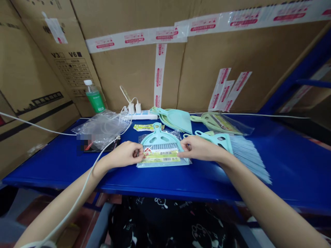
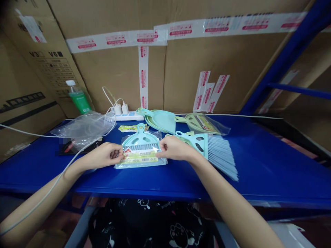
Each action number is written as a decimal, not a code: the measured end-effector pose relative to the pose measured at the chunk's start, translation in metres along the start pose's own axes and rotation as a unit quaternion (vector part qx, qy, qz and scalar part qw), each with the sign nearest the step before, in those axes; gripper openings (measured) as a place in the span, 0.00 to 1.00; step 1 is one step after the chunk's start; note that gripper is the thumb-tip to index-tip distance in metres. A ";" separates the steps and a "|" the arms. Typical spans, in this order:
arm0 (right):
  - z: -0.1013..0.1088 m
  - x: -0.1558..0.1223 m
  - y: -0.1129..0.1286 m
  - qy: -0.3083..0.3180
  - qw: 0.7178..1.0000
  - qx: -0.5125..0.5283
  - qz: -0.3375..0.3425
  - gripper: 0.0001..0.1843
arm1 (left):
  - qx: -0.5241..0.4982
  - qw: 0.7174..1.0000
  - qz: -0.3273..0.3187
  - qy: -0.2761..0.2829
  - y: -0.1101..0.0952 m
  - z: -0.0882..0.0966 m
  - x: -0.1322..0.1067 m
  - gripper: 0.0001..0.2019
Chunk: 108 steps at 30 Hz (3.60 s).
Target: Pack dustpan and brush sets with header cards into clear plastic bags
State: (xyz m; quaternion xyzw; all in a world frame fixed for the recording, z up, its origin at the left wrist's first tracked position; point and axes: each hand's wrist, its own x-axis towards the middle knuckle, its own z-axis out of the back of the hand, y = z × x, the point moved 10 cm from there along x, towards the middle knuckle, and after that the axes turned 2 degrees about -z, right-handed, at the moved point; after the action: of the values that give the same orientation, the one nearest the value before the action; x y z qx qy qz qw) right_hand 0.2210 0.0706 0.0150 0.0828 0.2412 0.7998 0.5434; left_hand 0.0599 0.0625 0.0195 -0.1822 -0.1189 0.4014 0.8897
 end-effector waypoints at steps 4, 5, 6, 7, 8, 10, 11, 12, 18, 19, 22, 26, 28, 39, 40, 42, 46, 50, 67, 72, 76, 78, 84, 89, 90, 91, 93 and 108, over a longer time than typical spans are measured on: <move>-0.003 0.001 0.001 0.000 1.000 -0.004 -0.001 0.19 | 0.022 1.000 0.013 0.001 0.003 0.000 0.001 0.11; -0.004 0.001 0.001 -0.001 1.000 -0.005 -0.002 0.17 | 0.037 0.999 0.007 -0.008 0.002 0.001 0.000 0.10; -0.004 0.001 0.002 -0.003 1.000 -0.006 -0.004 0.16 | 0.052 0.998 -0.006 -0.022 0.000 0.003 0.000 0.09; -0.004 0.001 0.002 -0.004 1.000 -0.007 -0.005 0.15 | 0.065 0.997 -0.030 -0.041 -0.005 0.006 0.000 0.06; -0.004 0.002 0.002 -0.006 1.000 -0.008 -0.006 0.15 | 0.077 0.993 -0.061 -0.059 -0.011 0.008 -0.001 0.04; -0.004 0.003 0.002 -0.011 1.000 -0.013 -0.005 0.13 | 0.107 0.982 -0.137 -0.075 -0.025 0.005 -0.004 0.10; -0.004 0.003 0.002 -0.014 1.000 -0.016 -0.004 0.13 | 0.129 0.974 -0.171 -0.069 -0.032 0.001 -0.006 0.15; -0.004 0.003 0.002 -0.017 1.000 -0.020 -0.004 0.13 | 0.156 0.966 -0.197 -0.058 -0.037 -0.005 -0.007 0.19; -0.009 0.006 -0.001 -0.001 1.000 -0.029 0.004 0.16 | 0.232 0.952 -0.201 -0.005 -0.039 -0.017 -0.004 0.24; -0.010 0.007 -0.002 0.001 1.000 -0.030 0.006 0.16 | 0.228 0.953 -0.198 -0.005 -0.038 -0.016 -0.004 0.24; -0.010 0.008 -0.004 -0.005 0.999 -0.037 0.008 0.15 | 0.212 0.958 -0.195 -0.015 -0.037 -0.011 -0.005 0.21; -0.006 0.007 -0.006 -0.030 0.998 -0.051 0.011 0.14 | 0.195 0.958 -0.206 -0.037 -0.037 -0.008 -0.006 0.19; -0.002 0.003 -0.005 -0.050 0.997 -0.058 0.014 0.13 | 0.187 0.958 -0.212 -0.044 -0.037 -0.007 -0.007 0.19; -0.019 -0.017 0.064 -0.105 0.927 -0.195 0.303 0.18 | 0.215 0.950 -0.225 -0.033 -0.043 -0.016 -0.007 0.21; -0.022 -0.017 0.064 -0.096 0.924 -0.210 0.305 0.20 | 0.218 0.950 -0.222 -0.030 -0.043 -0.016 -0.006 0.21; -0.023 -0.016 0.061 -0.082 0.926 -0.220 0.296 0.22 | 0.217 0.954 -0.207 -0.025 -0.040 -0.015 -0.005 0.21; -0.015 -0.016 0.046 -0.042 0.949 -0.195 0.244 0.22 | 0.202 0.962 -0.179 -0.035 -0.034 -0.004 -0.006 0.19; -0.004 -0.013 0.020 0.005 0.979 -0.124 0.162 0.24 | 0.168 0.972 -0.161 -0.046 -0.025 0.009 -0.008 0.21; 0.003 -0.007 0.001 0.005 0.998 0.056 0.034 0.08 | 0.113 0.979 -0.172 0.005 -0.018 0.008 -0.016 0.10; 0.001 -0.010 -0.007 -0.025 0.989 0.146 -0.012 0.04 | 0.117 0.973 -0.199 -0.016 -0.026 0.012 -0.018 0.11; -0.001 -0.021 -0.018 -0.108 0.964 0.239 -0.036 0.20 | 0.106 0.966 -0.235 -0.031 -0.038 0.011 -0.020 0.11; -0.005 -0.026 -0.024 -0.145 0.948 0.280 -0.036 0.29 | 0.093 0.960 -0.263 -0.025 -0.046 0.006 -0.022 0.12; -0.022 -0.030 -0.036 -0.195 0.807 0.557 -0.017 0.46 | 0.095 0.941 -0.323 -0.041 -0.065 -0.006 -0.027 0.15; -0.049 -0.021 -0.006 -0.098 0.750 0.655 -0.004 0.24 | 0.160 0.912 -0.363 -0.101 -0.080 -0.007 -0.034 0.16; -0.052 -0.020 0.001 -0.093 0.738 0.669 0.003 0.23 | 0.185 0.901 -0.376 -0.111 -0.084 -0.008 -0.036 0.17; -0.055 -0.018 0.005 -0.097 0.725 0.682 0.009 0.24 | 0.212 0.889 -0.387 -0.120 -0.087 -0.011 -0.038 0.19; -0.060 -0.014 0.012 -0.102 0.703 0.704 0.013 0.28 | 0.263 0.865 -0.405 -0.140 -0.093 -0.015 -0.041 0.20; -0.005 -0.019 -0.021 -0.178 0.706 0.685 0.022 0.17 | 0.304 0.820 -0.360 -0.326 -0.088 0.025 -0.055 0.12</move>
State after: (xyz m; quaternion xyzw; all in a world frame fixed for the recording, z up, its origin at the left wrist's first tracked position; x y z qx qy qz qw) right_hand 0.2444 0.0582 0.0030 0.5784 0.6197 0.3964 0.3526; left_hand 0.0748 -0.0273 0.0758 0.2942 -0.3309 0.1039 0.8906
